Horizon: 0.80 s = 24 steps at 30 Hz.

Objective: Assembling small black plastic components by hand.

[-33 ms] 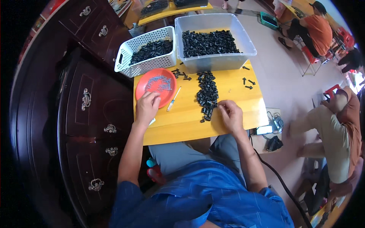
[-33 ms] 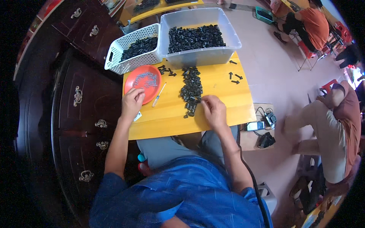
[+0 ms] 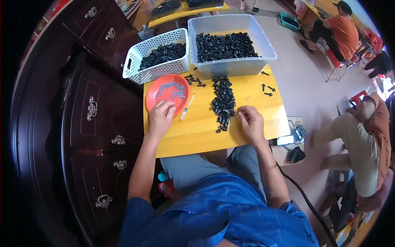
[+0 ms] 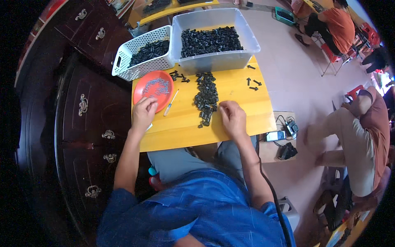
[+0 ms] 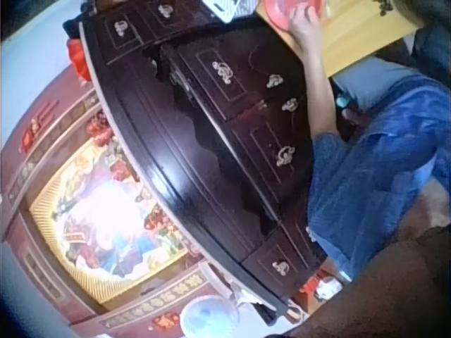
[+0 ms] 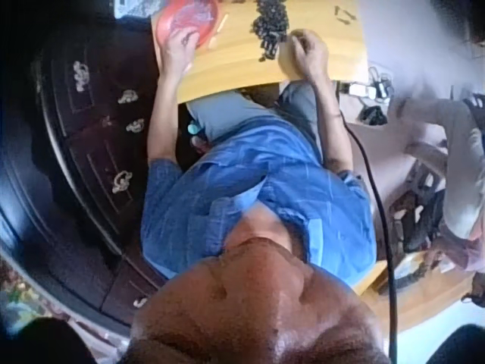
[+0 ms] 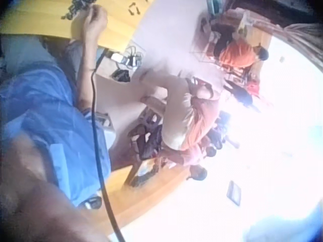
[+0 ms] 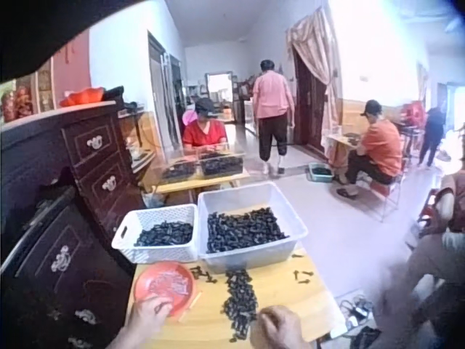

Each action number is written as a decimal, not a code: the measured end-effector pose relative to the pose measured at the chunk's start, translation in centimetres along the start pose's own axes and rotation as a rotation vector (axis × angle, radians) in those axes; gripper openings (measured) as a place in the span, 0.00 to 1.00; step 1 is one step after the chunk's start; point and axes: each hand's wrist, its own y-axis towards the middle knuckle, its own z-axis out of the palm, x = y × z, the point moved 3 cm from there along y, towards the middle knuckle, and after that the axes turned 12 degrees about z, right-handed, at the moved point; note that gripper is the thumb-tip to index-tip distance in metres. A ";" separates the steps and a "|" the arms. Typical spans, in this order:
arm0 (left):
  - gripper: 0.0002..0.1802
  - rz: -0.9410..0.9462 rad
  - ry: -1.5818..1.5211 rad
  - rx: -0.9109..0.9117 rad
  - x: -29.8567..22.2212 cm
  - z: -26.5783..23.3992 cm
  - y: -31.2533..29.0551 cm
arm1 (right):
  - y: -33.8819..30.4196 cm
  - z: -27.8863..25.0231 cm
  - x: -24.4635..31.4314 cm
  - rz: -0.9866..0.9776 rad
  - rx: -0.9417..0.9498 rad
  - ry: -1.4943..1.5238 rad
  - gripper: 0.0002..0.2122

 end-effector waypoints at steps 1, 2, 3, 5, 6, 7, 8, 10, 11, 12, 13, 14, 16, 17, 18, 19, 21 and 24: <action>0.07 -0.007 -0.093 -0.011 -1.5 0.3 -0.3 | 0.9 -0.7 -0.1 -0.042 -0.078 -0.127 0.05; 0.06 0.024 -0.141 -0.017 -3.0 0.7 -0.8 | 1.6 -0.8 -0.4 -0.011 -0.097 -0.133 0.07; 0.06 0.026 -0.149 -0.017 -3.8 1.5 -1.5 | 2.3 -1.0 -0.5 -0.009 -0.100 -0.140 0.07; 0.06 0.038 -0.238 0.046 -5.3 2.9 -2.8 | 3.5 -1.5 -0.6 -0.014 -0.183 -0.257 0.08; 0.06 0.038 -0.243 0.048 -5.9 3.4 -3.2 | 4.2 -1.5 -0.8 0.003 -0.176 -0.281 0.09; 0.06 0.035 -0.266 0.067 -6.6 4.0 -3.6 | 4.6 -1.3 -1.1 0.007 -0.176 -0.286 0.09; 0.06 0.030 -0.287 0.084 -7.1 4.5 -3.9 | 5.0 -1.2 -1.0 -0.010 -0.202 -0.321 0.09; 0.07 0.030 -0.316 0.079 -7.8 5.6 -4.4 | 5.8 -0.8 -1.0 -0.020 -0.230 -0.349 0.09; 0.07 0.032 -0.340 0.071 -8.1 6.1 -4.5 | 6.0 -0.7 -1.2 -0.016 -0.227 -0.352 0.09; 0.08 0.049 -0.319 0.086 -8.5 6.5 -4.5 | 6.2 -0.6 -1.3 -0.020 -0.229 -0.413 0.08; 0.08 0.045 -0.322 0.090 -8.7 6.9 -4.3 | 6.3 -0.4 -1.5 -0.024 -0.231 -0.474 0.07; 0.09 0.108 -0.277 0.074 -9.0 7.2 -4.2 | 6.4 -0.4 -1.5 -0.020 -0.226 -0.476 0.07; 0.12 0.192 -0.204 0.055 -9.5 7.9 -3.9 | 6.3 -0.3 -1.2 -0.051 -0.238 -0.454 0.06; 0.12 0.190 -0.208 0.060 -9.7 8.2 -3.8 | 6.3 -0.2 -1.3 -0.046 -0.237 -0.458 0.06; 0.12 0.201 -0.199 0.071 -9.9 8.4 -3.6 | 6.3 -0.2 -1.4 -0.044 -0.239 -0.456 0.05; 0.13 0.212 -0.190 0.082 -10.1 8.6 -3.5 | 6.2 -0.3 -1.5 -0.043 -0.241 -0.455 0.05; 0.13 0.207 -0.178 0.097 -10.3 9.0 -3.4 | 6.1 -0.3 -1.6 -0.033 -0.232 -0.452 0.05; 0.14 0.231 -0.151 0.100 -11.2 9.2 -2.9 | 5.6 -0.5 -1.6 -0.023 -0.218 -0.446 0.05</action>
